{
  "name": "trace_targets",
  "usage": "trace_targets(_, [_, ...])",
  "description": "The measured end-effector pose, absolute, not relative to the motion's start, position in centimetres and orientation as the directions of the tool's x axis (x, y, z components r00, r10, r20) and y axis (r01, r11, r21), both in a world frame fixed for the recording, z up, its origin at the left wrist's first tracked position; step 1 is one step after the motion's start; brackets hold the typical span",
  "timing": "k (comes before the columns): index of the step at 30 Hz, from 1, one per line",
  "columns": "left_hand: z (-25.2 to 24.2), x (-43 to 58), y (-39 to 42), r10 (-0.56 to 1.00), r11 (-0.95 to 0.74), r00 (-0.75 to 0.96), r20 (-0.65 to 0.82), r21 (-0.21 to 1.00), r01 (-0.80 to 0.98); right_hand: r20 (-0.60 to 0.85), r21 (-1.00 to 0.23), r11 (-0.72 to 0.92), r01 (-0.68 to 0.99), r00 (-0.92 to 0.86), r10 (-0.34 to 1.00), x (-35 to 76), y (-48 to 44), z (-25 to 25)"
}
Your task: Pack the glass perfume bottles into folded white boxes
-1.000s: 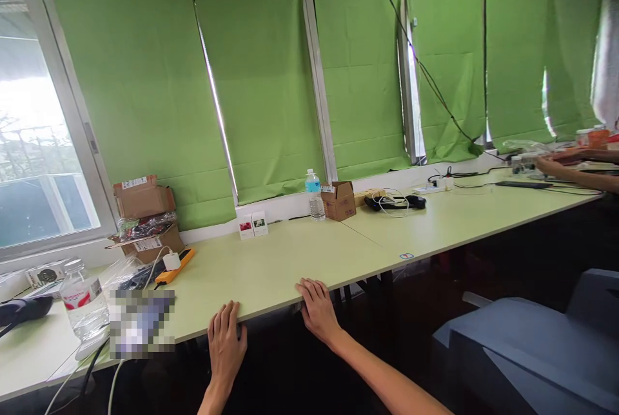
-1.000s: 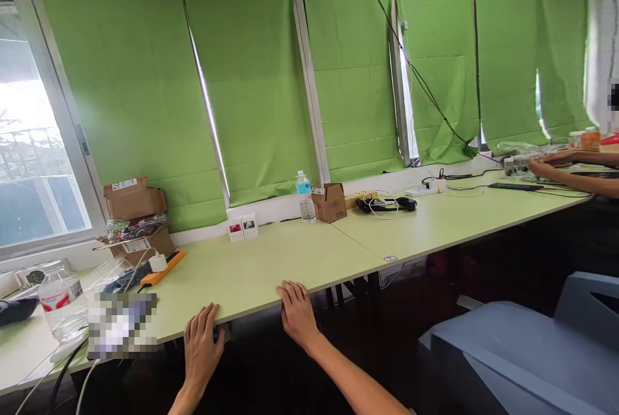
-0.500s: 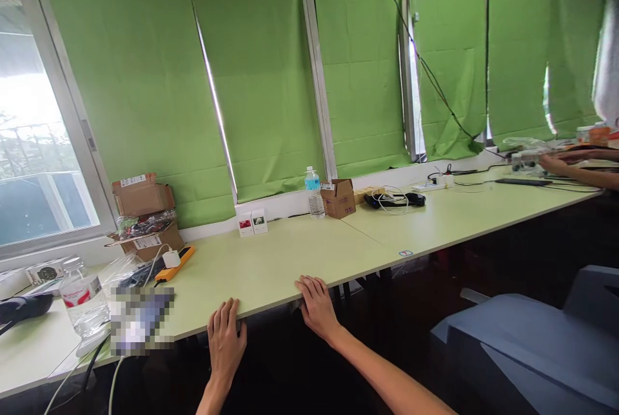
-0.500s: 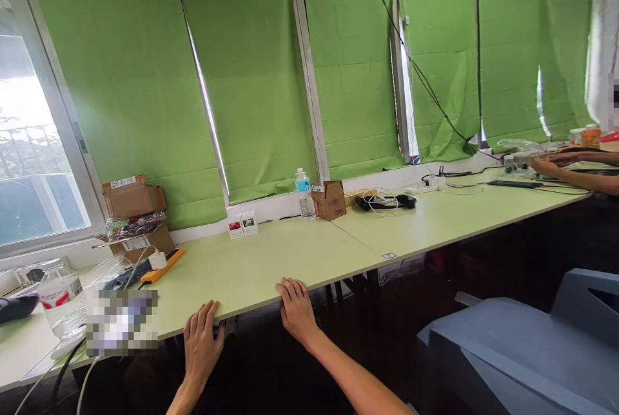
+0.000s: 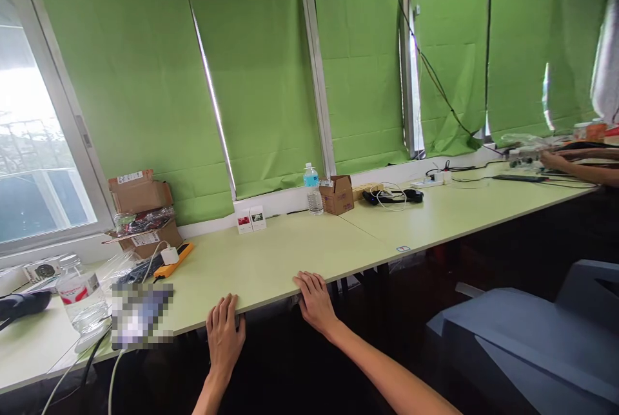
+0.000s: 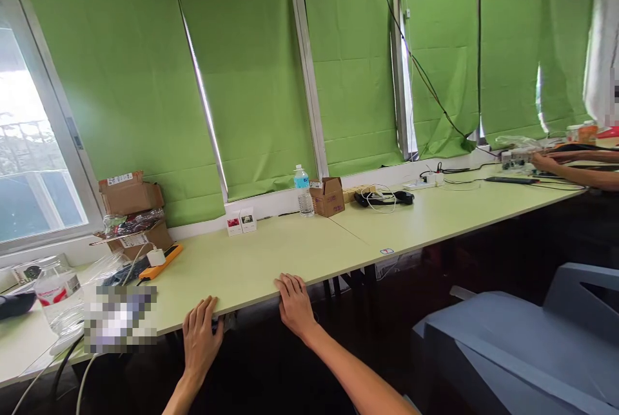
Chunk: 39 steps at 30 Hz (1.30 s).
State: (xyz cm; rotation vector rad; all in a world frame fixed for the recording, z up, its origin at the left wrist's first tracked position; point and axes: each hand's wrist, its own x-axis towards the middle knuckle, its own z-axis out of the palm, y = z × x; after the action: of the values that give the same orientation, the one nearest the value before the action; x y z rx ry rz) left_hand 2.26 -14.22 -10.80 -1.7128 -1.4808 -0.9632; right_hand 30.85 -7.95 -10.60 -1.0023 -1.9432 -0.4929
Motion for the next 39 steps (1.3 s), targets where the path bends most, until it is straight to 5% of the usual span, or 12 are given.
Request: trace_targets(39, [-10.85, 2.35, -14.22, 0.508, -0.12, 0.074, 0.858, -0.015, 0.993, 0.829, -0.047, 0.599, 0.799, -0.304, 0.47, 30.86, -7.95, -10.61])
